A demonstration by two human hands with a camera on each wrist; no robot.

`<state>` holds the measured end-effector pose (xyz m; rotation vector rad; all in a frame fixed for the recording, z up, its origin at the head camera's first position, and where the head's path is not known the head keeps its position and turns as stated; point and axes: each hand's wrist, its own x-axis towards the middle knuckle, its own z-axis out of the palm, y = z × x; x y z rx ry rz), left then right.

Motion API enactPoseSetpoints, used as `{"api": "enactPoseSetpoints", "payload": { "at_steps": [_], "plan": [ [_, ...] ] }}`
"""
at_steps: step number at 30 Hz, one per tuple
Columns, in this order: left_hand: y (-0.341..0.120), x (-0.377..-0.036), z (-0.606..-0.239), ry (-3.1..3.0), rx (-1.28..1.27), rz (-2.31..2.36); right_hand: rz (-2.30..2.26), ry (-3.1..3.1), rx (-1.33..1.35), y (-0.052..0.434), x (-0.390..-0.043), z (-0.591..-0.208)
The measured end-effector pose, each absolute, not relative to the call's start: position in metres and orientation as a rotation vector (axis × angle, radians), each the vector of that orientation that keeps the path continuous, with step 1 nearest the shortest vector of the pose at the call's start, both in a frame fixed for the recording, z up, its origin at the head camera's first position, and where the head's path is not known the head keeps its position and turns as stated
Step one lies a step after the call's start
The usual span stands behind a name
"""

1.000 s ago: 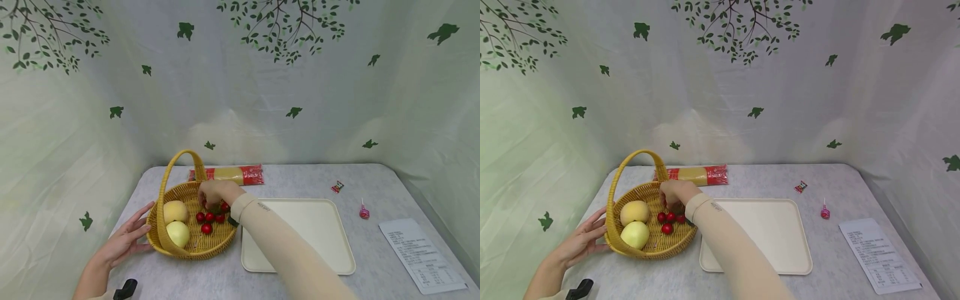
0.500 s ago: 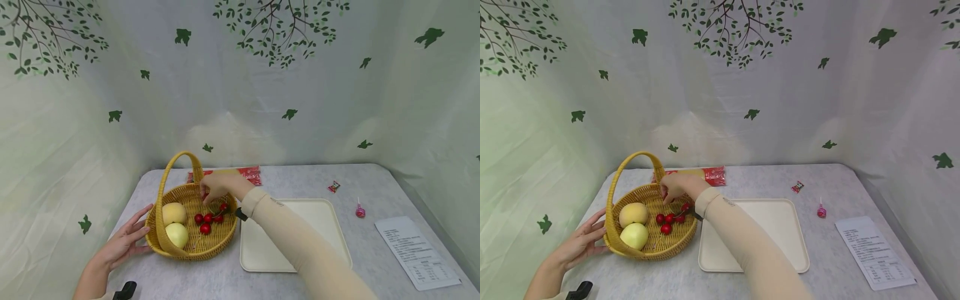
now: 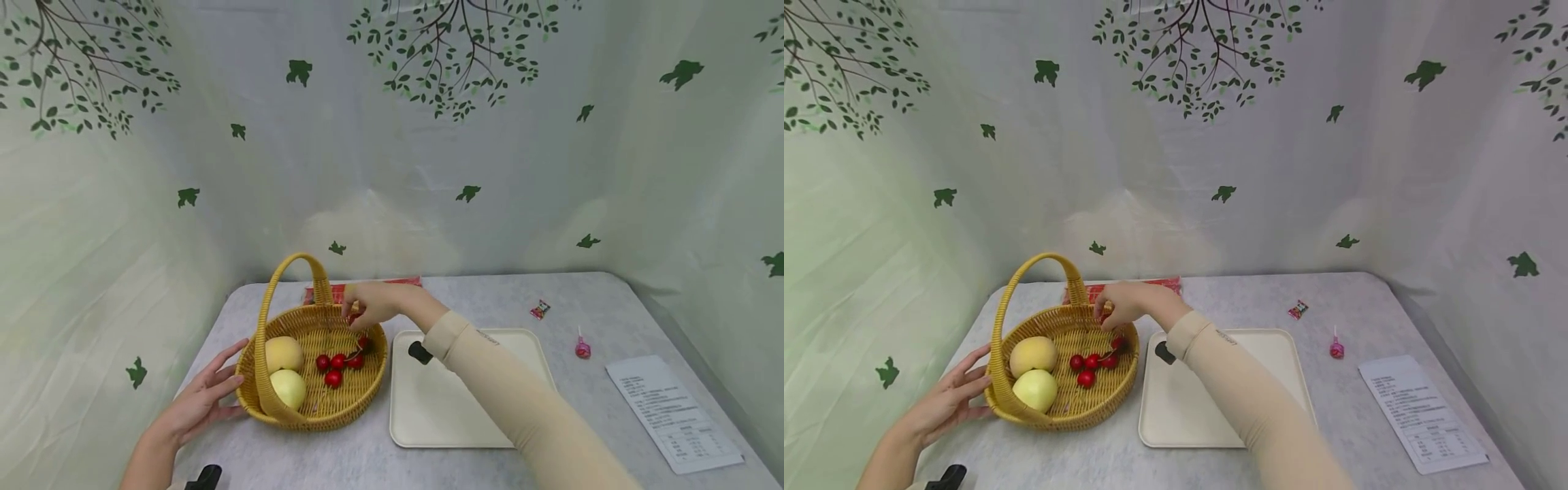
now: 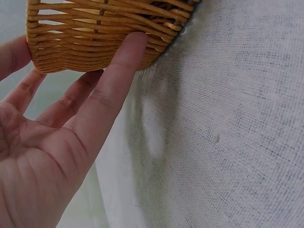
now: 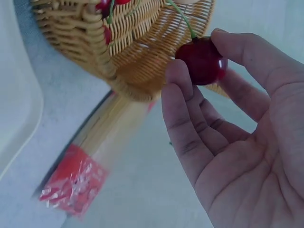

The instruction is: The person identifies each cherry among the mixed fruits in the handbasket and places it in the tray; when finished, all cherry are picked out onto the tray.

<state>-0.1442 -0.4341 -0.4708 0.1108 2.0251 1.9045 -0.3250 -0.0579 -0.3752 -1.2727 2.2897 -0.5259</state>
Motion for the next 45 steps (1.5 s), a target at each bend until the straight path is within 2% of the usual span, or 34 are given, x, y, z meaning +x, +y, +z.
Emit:
{"api": "enactPoseSetpoints", "payload": {
  "at_steps": [11, 26, 35, 45],
  "plan": [
    [-0.429, -0.146, -0.468, 2.136, -0.068, 1.791, -0.72, 2.326, -1.14, 0.0, -0.323, -0.375],
    [-0.433, -0.146, -0.473, 2.091, -0.003, 1.834, -0.953, 2.307, -0.957, 0.075, -0.312, -0.416],
    [-0.433, -0.147, -0.472, 2.065, 0.027, 1.856, -0.943, 2.372, -0.836, 0.088, -0.304, -0.452],
    [-0.435, -0.149, -0.473, 2.037, 0.046, 1.861, -0.967, 2.41, -0.911, 0.077, -0.3, -0.475]
  ]
}}
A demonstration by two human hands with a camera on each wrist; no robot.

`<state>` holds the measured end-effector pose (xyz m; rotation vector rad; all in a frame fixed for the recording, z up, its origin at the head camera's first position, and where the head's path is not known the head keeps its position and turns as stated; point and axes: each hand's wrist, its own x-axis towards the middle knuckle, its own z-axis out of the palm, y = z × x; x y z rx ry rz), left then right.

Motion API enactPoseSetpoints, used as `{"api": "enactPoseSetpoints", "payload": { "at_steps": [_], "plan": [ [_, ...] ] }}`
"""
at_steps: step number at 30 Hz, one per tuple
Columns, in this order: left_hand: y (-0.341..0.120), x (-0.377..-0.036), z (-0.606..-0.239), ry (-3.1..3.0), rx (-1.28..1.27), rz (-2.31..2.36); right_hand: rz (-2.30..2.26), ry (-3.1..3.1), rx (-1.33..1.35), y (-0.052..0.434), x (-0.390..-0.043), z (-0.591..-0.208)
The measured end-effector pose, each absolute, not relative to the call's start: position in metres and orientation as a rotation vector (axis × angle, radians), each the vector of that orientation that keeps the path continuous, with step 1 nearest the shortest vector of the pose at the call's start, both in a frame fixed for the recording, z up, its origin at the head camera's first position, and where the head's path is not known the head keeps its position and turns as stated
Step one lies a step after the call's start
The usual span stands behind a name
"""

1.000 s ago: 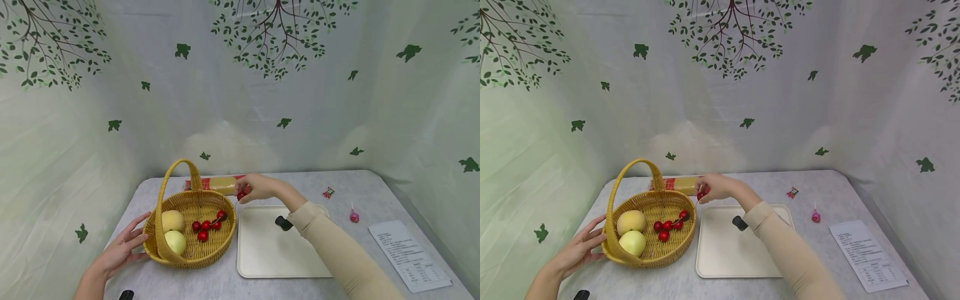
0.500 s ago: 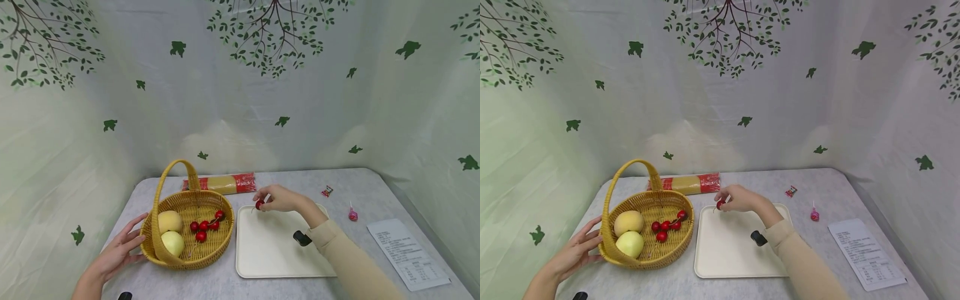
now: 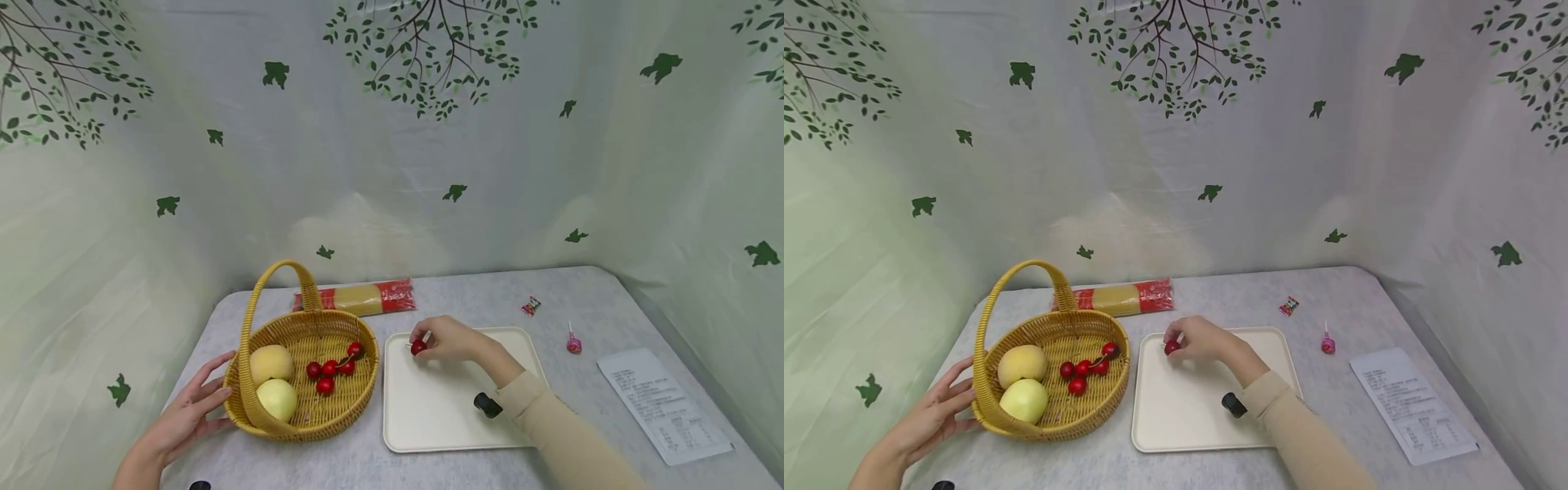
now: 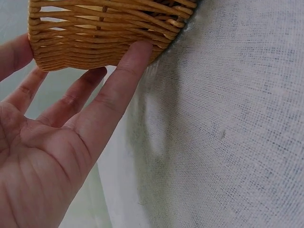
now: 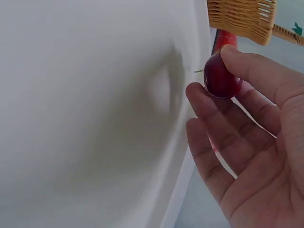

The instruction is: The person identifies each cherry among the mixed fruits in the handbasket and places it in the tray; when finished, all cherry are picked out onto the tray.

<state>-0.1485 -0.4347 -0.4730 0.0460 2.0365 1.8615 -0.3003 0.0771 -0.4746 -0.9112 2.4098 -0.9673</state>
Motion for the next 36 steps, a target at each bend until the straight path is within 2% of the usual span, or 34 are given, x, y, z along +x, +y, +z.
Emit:
{"api": "enactPoseSetpoints", "payload": {
  "at_steps": [9, 21, 36],
  "plan": [
    [-0.436, -0.149, -0.471, 2.049, -0.014, 1.847, -0.869, 2.416, -1.034, 0.062, -0.296, -0.48],
    [-0.436, -0.148, -0.471, 2.033, -0.01, 1.871, -0.788, 2.453, -0.999, 0.038, -0.293, -0.482],
    [-0.432, -0.149, -0.47, 2.029, -0.016, 1.874, -0.798, 2.464, -1.04, 0.039, -0.286, -0.48]
  ]
}}
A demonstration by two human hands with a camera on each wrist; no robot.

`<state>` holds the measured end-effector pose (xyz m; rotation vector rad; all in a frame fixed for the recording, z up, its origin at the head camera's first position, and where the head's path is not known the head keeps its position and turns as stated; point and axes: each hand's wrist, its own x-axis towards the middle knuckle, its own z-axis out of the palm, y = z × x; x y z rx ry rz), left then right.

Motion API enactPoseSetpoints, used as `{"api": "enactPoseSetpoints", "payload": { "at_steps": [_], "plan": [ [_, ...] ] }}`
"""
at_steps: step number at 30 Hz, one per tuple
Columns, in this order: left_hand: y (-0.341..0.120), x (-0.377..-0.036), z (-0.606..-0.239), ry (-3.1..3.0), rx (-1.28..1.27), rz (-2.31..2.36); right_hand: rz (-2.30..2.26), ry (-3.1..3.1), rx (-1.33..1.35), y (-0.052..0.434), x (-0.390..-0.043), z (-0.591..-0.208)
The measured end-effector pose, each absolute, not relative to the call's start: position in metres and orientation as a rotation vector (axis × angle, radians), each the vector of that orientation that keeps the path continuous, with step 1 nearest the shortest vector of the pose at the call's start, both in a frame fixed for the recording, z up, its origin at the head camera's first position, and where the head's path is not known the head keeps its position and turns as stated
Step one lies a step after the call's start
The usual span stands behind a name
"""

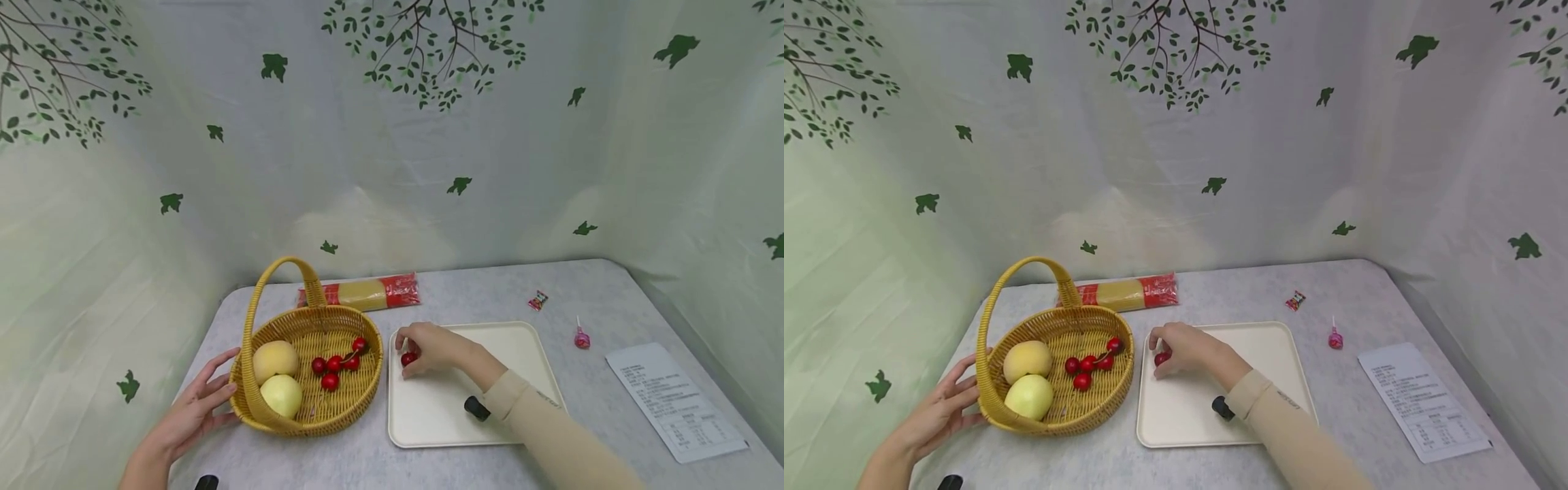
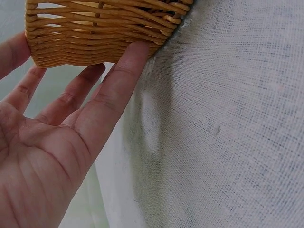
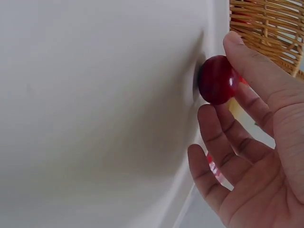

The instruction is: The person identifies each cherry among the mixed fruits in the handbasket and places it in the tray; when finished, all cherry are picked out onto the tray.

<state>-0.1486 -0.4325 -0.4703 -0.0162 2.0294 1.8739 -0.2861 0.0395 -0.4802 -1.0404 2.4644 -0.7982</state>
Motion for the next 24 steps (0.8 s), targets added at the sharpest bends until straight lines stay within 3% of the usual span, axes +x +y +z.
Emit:
{"api": "enactPoseSetpoints", "payload": {
  "at_steps": [24],
  "plan": [
    [-0.4317, -0.147, -0.4704, 2.022, -0.009, 1.887, -0.809, 2.425, -1.063, 0.0431, -0.287, -0.4746]
  ]
}}
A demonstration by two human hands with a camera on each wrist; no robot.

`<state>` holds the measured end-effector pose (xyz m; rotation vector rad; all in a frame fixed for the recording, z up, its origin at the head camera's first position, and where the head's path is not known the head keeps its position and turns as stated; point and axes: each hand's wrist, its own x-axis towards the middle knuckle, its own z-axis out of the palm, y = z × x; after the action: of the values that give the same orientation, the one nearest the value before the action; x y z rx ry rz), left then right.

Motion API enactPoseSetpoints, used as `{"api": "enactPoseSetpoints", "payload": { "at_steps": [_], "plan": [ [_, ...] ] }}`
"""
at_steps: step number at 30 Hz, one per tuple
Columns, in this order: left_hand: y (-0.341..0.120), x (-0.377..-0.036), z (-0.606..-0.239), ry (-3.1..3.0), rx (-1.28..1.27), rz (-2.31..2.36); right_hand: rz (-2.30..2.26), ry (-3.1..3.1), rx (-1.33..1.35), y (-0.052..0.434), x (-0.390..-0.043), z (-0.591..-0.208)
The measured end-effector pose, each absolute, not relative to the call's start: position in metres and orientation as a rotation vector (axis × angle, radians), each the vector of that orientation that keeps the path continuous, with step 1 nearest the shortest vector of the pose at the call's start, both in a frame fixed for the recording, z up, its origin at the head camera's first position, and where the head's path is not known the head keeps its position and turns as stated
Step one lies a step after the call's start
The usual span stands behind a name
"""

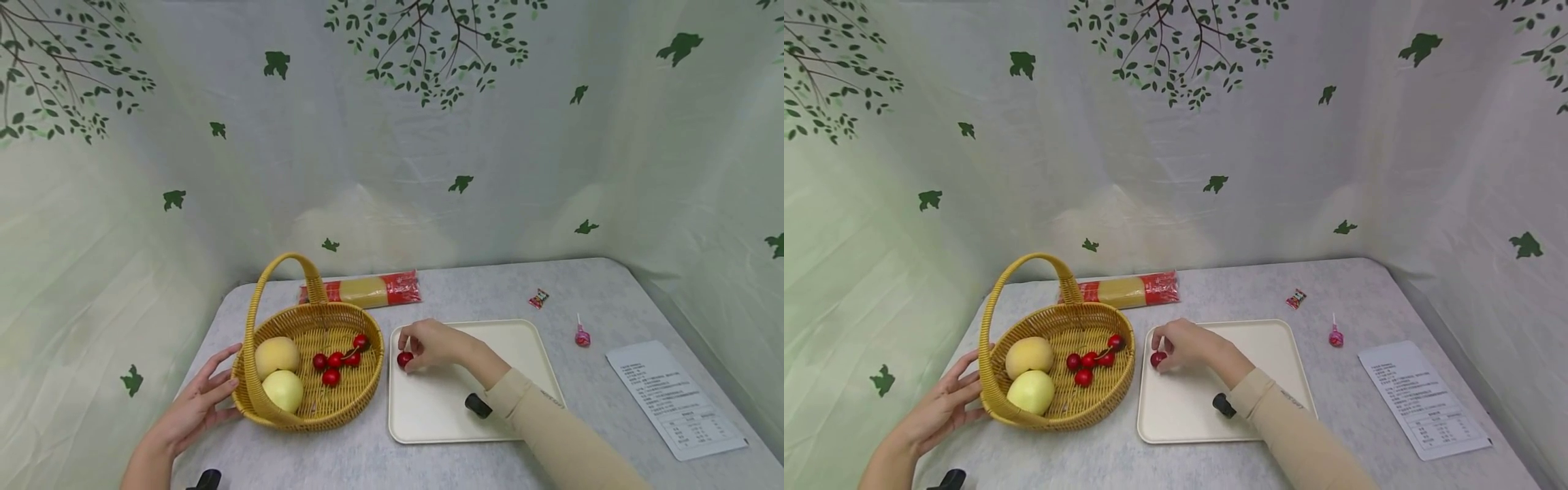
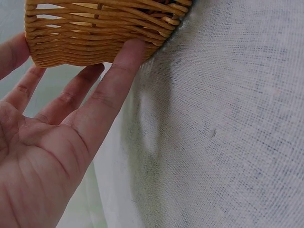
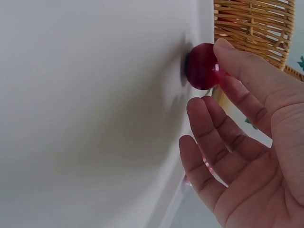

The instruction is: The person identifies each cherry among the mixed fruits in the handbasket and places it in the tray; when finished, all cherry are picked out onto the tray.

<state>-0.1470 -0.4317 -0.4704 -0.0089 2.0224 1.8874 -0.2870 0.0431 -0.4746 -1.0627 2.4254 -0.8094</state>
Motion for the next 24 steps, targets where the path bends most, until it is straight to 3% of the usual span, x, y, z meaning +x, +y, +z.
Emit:
{"api": "enactPoseSetpoints", "payload": {
  "at_steps": [10, 16, 24],
  "plan": [
    [-0.435, -0.145, -0.47, 2.046, 0.022, 1.893, -0.85, 2.451, -1.173, 0.03, -0.289, -0.43],
    [-0.438, -0.145, -0.466, 2.088, 0.019, 1.889, -0.851, 2.409, -1.257, -0.008, -0.287, -0.401],
    [-0.434, -0.142, -0.47, 2.098, -0.034, 1.845, -0.661, 2.278, -1.249, -0.067, -0.283, -0.399]
  ]
}}
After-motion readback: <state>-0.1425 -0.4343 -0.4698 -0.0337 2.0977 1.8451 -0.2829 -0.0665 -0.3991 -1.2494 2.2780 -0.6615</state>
